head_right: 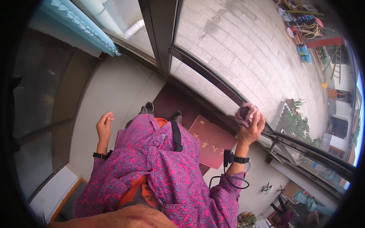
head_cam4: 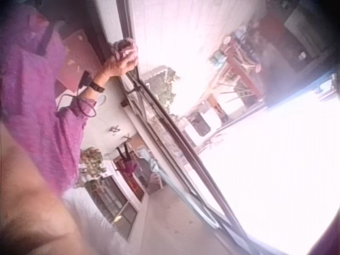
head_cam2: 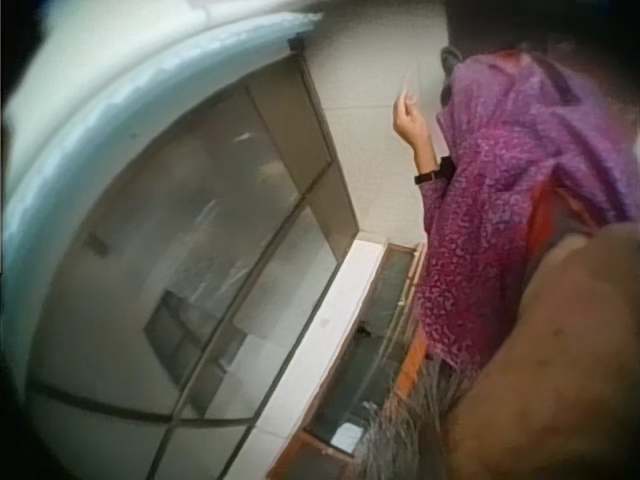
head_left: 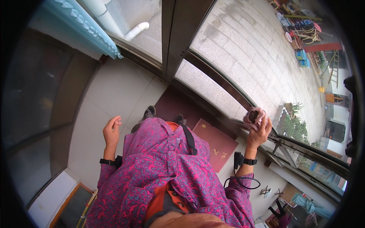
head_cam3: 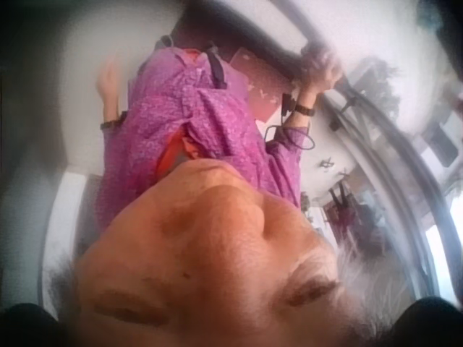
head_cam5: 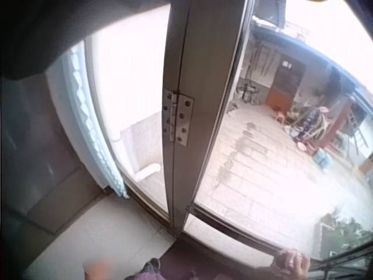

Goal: The person wipes the window frame with a cloth, then squats to wash the cloth in a basin of soapy water, wrings it out, and resumes wiping the frame.

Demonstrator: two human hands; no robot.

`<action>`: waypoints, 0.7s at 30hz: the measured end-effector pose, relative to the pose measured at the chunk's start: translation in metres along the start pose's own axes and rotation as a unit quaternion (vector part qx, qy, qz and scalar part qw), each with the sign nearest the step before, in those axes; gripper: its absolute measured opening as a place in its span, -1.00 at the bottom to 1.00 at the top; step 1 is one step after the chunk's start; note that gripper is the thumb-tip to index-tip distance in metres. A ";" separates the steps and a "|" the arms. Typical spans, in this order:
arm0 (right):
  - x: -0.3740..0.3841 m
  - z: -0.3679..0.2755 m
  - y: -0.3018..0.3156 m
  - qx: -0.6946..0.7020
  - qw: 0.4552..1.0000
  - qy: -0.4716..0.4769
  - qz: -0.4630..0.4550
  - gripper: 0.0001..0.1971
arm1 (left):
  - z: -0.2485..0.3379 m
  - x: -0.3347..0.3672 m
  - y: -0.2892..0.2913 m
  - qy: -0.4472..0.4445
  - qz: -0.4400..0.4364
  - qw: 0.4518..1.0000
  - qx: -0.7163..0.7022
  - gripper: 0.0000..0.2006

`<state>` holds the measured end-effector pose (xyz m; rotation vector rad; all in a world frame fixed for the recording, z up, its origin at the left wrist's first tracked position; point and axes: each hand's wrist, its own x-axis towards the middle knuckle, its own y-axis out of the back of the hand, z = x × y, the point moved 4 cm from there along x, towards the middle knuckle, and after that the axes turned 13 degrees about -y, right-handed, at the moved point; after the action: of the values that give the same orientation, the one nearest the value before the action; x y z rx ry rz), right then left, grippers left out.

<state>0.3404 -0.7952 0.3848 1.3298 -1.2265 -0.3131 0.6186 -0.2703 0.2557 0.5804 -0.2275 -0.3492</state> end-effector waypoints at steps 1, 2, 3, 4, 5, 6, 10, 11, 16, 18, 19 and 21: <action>-0.002 0.004 0.002 -0.011 1.000 -0.021 -0.001 -0.36 | -0.007 -0.007 0.001 0.018 0.005 1.000 -0.005 -0.77; -0.002 -0.001 -0.001 -0.018 1.000 -0.005 -0.004 -0.35 | -0.014 -0.012 0.000 0.051 0.009 0.999 -0.017 -0.77; -0.001 -0.013 -0.006 -0.002 1.000 0.004 -0.006 -0.36 | -0.016 -0.015 -0.002 0.039 0.013 0.999 -0.020 -0.77; -0.002 -0.030 -0.015 -0.002 1.000 0.020 -0.010 -0.36 | -0.018 -0.016 -0.005 0.043 0.015 0.999 -0.030 -0.77; -0.001 -0.051 -0.026 0.006 0.999 0.033 -0.022 -0.36 | -0.019 -0.016 -0.008 0.056 0.015 0.997 -0.050 -0.77; 0.001 -0.075 -0.038 0.023 0.997 0.056 -0.039 -0.36 | -0.018 -0.015 -0.011 0.043 0.013 0.998 -0.042 -0.77; 0.013 -0.204 -0.082 0.152 0.970 0.175 -0.075 -0.35 | -0.004 -0.004 -0.022 0.021 -0.006 0.999 -0.041 -0.76; 0.016 -0.237 -0.088 0.181 0.959 0.213 -0.055 -0.37 | 0.000 -0.002 -0.024 0.020 -0.012 0.998 -0.051 -0.75; 0.027 -0.291 -0.097 0.161 0.953 0.252 -0.055 -0.40 | 0.010 -0.014 -0.031 0.056 0.003 0.998 -0.042 -0.76; 0.028 -0.256 -0.091 0.184 0.947 0.257 -0.061 -0.40 | 0.007 -0.029 -0.036 0.079 0.014 0.995 -0.054 -0.75; 0.026 -0.230 -0.087 0.190 0.946 0.252 -0.071 -0.41 | 0.003 -0.036 -0.037 0.090 0.016 0.994 -0.054 -0.74; 0.021 -0.165 -0.079 0.148 0.957 0.239 -0.075 -0.38 | -0.007 -0.056 -0.041 0.116 0.012 0.992 -0.051 -0.74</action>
<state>0.5166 -0.7437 0.3658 1.6445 -0.7827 0.0946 0.5588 -0.2780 0.2205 0.5125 0.0070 -0.2661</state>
